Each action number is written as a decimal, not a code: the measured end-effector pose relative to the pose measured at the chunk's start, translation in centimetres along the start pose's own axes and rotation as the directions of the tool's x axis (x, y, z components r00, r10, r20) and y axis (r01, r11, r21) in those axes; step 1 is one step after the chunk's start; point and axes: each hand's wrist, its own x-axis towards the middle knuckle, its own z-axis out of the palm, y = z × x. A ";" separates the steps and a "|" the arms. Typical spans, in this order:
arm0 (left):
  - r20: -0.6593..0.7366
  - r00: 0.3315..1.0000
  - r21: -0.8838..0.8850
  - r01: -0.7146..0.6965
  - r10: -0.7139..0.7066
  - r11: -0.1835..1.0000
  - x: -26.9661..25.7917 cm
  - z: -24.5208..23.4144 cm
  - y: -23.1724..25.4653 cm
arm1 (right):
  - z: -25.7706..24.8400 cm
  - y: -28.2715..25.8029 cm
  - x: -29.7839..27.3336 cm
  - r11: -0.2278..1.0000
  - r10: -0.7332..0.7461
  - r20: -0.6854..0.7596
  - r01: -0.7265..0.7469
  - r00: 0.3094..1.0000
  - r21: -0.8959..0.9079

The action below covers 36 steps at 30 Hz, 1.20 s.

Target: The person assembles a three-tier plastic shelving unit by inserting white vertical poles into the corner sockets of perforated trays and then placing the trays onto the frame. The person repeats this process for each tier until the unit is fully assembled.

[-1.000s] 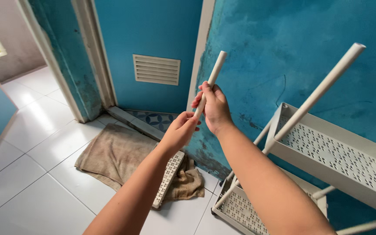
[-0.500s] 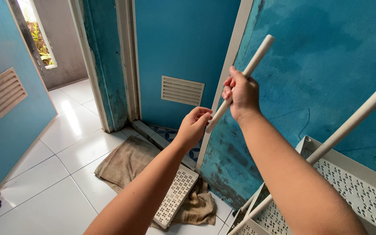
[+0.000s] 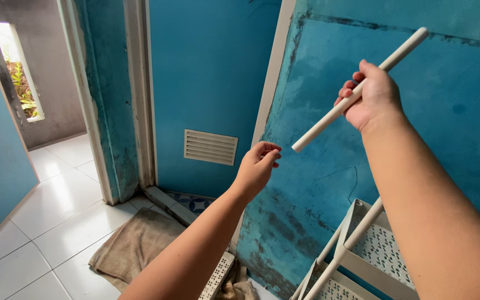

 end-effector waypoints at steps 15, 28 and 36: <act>0.104 0.994 0.079 -0.041 0.033 0.996 1.7 8.5 5.5 | -6.9 -6.7 -1.4 0.946 -0.297 -0.136 0.311 0.945 0.097; 0.166 0.986 0.103 0.000 -0.018 0.995 1.9 16.0 2.7 | -21.1 -9.8 -0.3 0.862 -0.460 -0.282 0.499 0.842 0.085; 0.182 0.977 0.012 0.107 -0.107 0.994 2.0 19.8 -1.8 | -27.3 -4.0 -0.2 0.949 -0.219 -0.360 0.284 0.907 0.137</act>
